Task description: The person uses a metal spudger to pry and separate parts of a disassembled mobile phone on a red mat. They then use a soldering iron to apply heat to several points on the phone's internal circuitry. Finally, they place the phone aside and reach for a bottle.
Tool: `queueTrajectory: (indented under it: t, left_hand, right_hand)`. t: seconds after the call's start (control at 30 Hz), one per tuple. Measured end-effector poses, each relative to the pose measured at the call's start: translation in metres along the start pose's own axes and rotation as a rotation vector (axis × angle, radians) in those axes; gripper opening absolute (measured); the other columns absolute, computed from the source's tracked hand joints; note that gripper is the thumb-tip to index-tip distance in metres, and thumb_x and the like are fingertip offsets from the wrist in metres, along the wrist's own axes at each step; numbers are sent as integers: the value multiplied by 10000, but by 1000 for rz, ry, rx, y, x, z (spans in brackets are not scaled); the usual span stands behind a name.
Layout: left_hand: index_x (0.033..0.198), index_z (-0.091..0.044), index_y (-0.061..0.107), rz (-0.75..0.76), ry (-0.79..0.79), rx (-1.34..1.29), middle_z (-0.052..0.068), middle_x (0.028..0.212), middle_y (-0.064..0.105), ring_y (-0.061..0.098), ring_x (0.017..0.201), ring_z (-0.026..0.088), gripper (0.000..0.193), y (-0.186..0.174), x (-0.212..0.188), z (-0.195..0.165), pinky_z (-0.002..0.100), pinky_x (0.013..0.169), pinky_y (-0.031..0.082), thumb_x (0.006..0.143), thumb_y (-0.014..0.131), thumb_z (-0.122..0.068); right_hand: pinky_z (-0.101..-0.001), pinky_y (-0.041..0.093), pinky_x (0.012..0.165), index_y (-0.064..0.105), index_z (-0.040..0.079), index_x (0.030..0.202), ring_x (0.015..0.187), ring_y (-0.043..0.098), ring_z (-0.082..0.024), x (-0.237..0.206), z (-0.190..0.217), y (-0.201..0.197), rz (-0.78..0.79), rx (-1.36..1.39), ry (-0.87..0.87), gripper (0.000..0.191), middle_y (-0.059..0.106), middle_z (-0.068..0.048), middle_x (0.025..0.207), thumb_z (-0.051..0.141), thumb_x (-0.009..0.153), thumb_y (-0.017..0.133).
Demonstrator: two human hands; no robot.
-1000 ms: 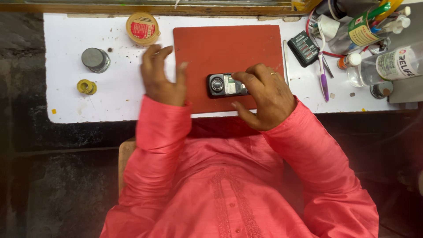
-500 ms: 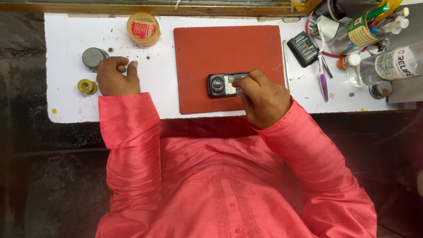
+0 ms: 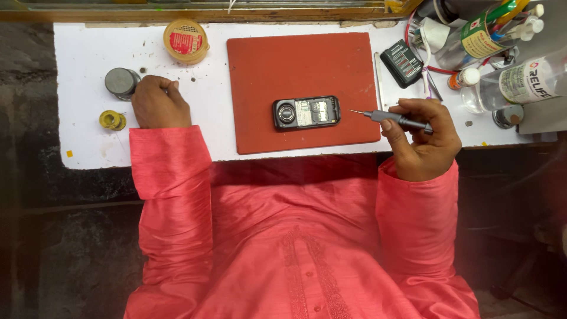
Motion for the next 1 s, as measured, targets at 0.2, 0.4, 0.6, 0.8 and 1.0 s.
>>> queueTrajectory:
  t: [0.2,0.4,0.6,0.8,1.0]
  left_hand:
    - [871,-14,631,31,-43,-28,160,903,662,641,813,352,181,-4,1,4,462,707,492,920,805,-33]
    - [865,-9,635,-13,-20,-17,134,861,663,638,751,275,175,-3,1,8,417,661,506,917,803,0]
    - [920,-4,675,16,-291,-526,65,847,731,581,650,79,157,-6,-13,17,219,592,478,921,830,22]
    - [972,-33,657,212,-435,-1064,47,851,716,595,652,57,187,-5,-44,-15,190,577,481,903,790,79]
    - [1013,-34,644,382,-462,-1460,96,974,727,703,891,137,227,9,-86,-80,263,823,600,888,761,116]
  right_hand:
    - [-279,646,800,569,-41,1289,944,718,-167,-13,-21,-7,-73,95,44,357,682,-165,1114,-75,1006,784]
    - [-271,641,778,570,-29,1258,886,717,-164,-20,-29,-6,-137,172,1,334,687,-171,1101,-80,1011,789]
    - [-262,630,758,564,-23,1253,856,715,-163,-26,-33,-2,-216,184,25,336,707,-180,1077,-77,1012,791]
    - [-270,622,759,552,-13,1261,828,706,-168,-33,-32,11,-228,293,-19,339,703,-184,1077,-86,1011,770]
    - [-296,639,796,560,-21,1239,908,716,-198,-41,-27,44,-181,501,-56,323,656,-195,1136,-113,980,729]
Point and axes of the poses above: each hand's wrist, its own x-axis towards the middle knuckle, its own y-axis out of the palm, z = x × y, the point moved 2 cm from there along x, towards the middle knuckle
